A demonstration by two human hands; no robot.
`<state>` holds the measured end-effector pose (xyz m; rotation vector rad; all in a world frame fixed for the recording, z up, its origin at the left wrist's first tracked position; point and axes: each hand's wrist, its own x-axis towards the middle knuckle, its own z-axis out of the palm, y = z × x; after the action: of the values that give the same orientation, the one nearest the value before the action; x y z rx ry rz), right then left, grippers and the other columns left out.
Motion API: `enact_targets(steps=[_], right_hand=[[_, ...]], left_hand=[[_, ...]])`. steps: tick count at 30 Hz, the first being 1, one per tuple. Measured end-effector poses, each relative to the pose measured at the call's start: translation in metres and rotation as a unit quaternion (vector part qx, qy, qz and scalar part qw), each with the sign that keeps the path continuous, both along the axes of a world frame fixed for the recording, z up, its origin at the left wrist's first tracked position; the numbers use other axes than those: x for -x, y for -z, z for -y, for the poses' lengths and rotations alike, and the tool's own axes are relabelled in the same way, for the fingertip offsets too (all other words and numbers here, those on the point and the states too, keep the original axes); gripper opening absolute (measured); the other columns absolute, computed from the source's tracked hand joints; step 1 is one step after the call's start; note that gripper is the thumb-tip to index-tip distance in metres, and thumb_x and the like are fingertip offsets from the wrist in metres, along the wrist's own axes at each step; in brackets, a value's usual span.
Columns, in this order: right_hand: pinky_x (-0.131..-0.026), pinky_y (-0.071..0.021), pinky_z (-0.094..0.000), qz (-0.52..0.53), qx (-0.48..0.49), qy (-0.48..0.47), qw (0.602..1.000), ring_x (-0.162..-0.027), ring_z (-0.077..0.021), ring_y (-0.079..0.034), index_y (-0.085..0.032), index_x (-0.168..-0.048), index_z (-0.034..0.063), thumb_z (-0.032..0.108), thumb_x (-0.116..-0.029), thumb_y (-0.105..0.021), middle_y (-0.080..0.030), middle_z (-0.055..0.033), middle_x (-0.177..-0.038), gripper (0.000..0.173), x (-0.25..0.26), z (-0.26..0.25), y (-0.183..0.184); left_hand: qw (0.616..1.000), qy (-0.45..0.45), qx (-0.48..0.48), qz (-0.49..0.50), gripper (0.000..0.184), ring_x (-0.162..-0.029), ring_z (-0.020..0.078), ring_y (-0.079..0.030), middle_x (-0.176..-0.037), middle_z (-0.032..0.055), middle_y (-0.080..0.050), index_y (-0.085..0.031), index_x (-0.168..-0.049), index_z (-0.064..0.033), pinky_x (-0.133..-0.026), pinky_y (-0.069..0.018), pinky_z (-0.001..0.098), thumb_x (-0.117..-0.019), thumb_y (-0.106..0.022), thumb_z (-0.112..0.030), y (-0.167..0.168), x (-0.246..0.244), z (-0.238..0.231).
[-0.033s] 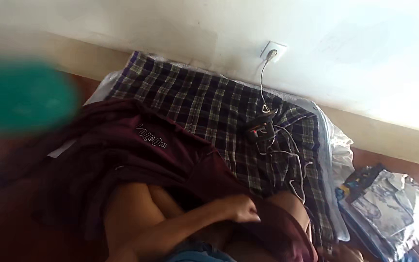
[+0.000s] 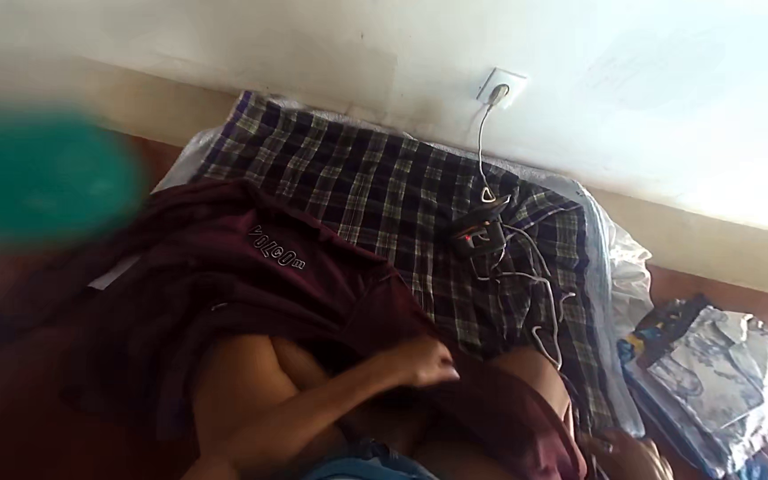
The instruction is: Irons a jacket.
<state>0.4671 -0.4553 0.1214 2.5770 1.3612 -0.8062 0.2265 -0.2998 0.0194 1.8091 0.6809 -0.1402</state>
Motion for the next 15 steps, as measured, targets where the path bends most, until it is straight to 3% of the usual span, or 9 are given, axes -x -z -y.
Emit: enact_targets(steps=[1, 2, 4, 6, 7, 9, 11, 13, 15], right_hand=[[-0.097, -0.0427, -0.0778, -0.001, -0.113, -0.053, 0.992, -0.116, -0.0641, -0.056, -0.064, -0.122, -0.0152, 0.026, -0.0983, -0.068, -0.059, -0.0459, -0.121, 0.048, -0.046, 0.011, 0.054], [-0.097, -0.0429, -0.0782, -0.006, -0.16, -0.052, 0.986, -0.117, -0.0624, -0.056, -0.065, -0.124, -0.0114, 0.031, -0.0963, -0.071, -0.059, -0.0435, -0.123, 0.051, -0.069, 0.0, 0.089], [-0.109, -0.0443, -0.0644, -0.058, -0.187, 0.001, 0.981, -0.129, -0.0482, -0.055, -0.057, -0.139, -0.0042, 0.035, -0.097, -0.073, -0.057, -0.0333, -0.136, 0.059, -0.069, -0.062, 0.118], [-0.105, -0.0503, -0.0521, -0.117, -0.289, 0.026, 0.95, -0.124, -0.0399, -0.059, -0.047, -0.146, -0.005, 0.034, -0.0942, -0.076, -0.058, -0.03, -0.135, 0.071, -0.058, -0.132, 0.151], [-0.103, -0.0518, -0.0487, -0.128, -0.339, 0.049, 0.931, -0.122, -0.0385, -0.059, -0.045, -0.147, -0.0061, 0.034, -0.0916, -0.079, -0.057, -0.0302, -0.134, 0.077, -0.052, -0.164, 0.168], [-0.102, -0.0517, -0.0438, -0.139, -0.41, 0.121, 0.893, -0.124, -0.0366, -0.057, -0.043, -0.148, -0.0061, 0.031, -0.0869, -0.084, -0.052, -0.0309, -0.139, 0.083, -0.039, -0.218, 0.197], [-0.105, -0.0503, -0.0418, -0.155, -0.451, 0.171, 0.862, -0.129, -0.0372, -0.055, -0.041, -0.15, -0.0064, 0.027, -0.0857, -0.085, -0.046, -0.0328, -0.146, 0.085, -0.031, -0.256, 0.216], [-0.109, -0.0483, -0.0408, -0.178, -0.473, 0.2, 0.839, -0.133, -0.0357, -0.052, -0.041, -0.151, -0.0061, 0.025, -0.0908, -0.08, -0.044, -0.0307, -0.149, 0.078, -0.027, -0.282, 0.228], [-0.11, -0.0483, -0.0369, -0.212, -0.506, 0.223, 0.806, -0.131, -0.0267, -0.057, -0.048, -0.145, -0.004, 0.021, -0.0953, -0.074, -0.055, -0.0234, -0.143, 0.062, -0.023, -0.3, 0.233]], left_hand=[[0.996, -0.073, -0.041, -0.036, 0.039, -0.115, 0.0352, -0.066, -0.119, 0.0236, -0.069, -0.067, -0.124, 0.0037, -0.104, -0.0484, 0.0541, -0.1051, -0.057, -0.029, 0.005, 0.028, -0.024], [0.981, -0.157, -0.09, -0.074, 0.042, -0.114, 0.0358, -0.066, -0.12, 0.0238, -0.068, -0.065, -0.128, 0.002, -0.102, -0.0493, 0.0551, -0.1035, -0.058, -0.031, 0.02, 0.053, -0.052], [0.925, -0.279, -0.207, -0.155, 0.062, -0.112, 0.0439, -0.066, -0.129, 0.0281, -0.063, -0.042, -0.155, -0.014, -0.096, -0.052, 0.0633, -0.0999, -0.063, -0.034, 0.07, 0.098, -0.115], [0.885, -0.316, -0.255, -0.225, 0.083, -0.103, 0.0476, -0.067, -0.129, 0.0285, -0.061, -0.014, -0.165, -0.0328, -0.085, -0.0536, 0.0661, -0.0993, -0.065, -0.035, 0.102, 0.134, -0.17], [0.876, -0.329, -0.26, -0.238, 0.078, -0.1, 0.0467, -0.068, -0.123, 0.0266, -0.065, -0.023, -0.164, -0.0329, -0.083, -0.0541, 0.066, -0.099, -0.066, -0.032, 0.112, 0.145, -0.19], [0.873, -0.359, -0.243, -0.225, 0.038, -0.105, 0.0461, -0.067, -0.115, 0.0261, -0.069, -0.062, -0.137, -0.0136, -0.087, -0.0524, 0.0668, -0.0999, -0.063, -0.022, 0.104, 0.148, -0.214], [0.879, -0.364, -0.213, -0.225, 0.03, -0.12, 0.0431, -0.061, -0.131, 0.0265, -0.061, -0.066, -0.129, -0.0028, -0.099, -0.0494, 0.0613, -0.1053, -0.054, -0.018, 0.065, 0.129, -0.235], [0.874, -0.375, -0.228, -0.207, 0.032, -0.119, 0.0436, -0.062, -0.14, 0.0279, -0.053, -0.063, -0.131, -0.0009, -0.098, -0.0529, 0.0576, -0.1036, -0.054, -0.014, 0.055, 0.107, -0.261], [0.883, -0.363, -0.226, -0.192, 0.036, -0.12, 0.0431, -0.061, -0.141, 0.029, -0.051, -0.058, -0.134, 0.0033, -0.1, -0.053, 0.0545, -0.1026, -0.058, -0.014, 0.053, 0.091, -0.273]])
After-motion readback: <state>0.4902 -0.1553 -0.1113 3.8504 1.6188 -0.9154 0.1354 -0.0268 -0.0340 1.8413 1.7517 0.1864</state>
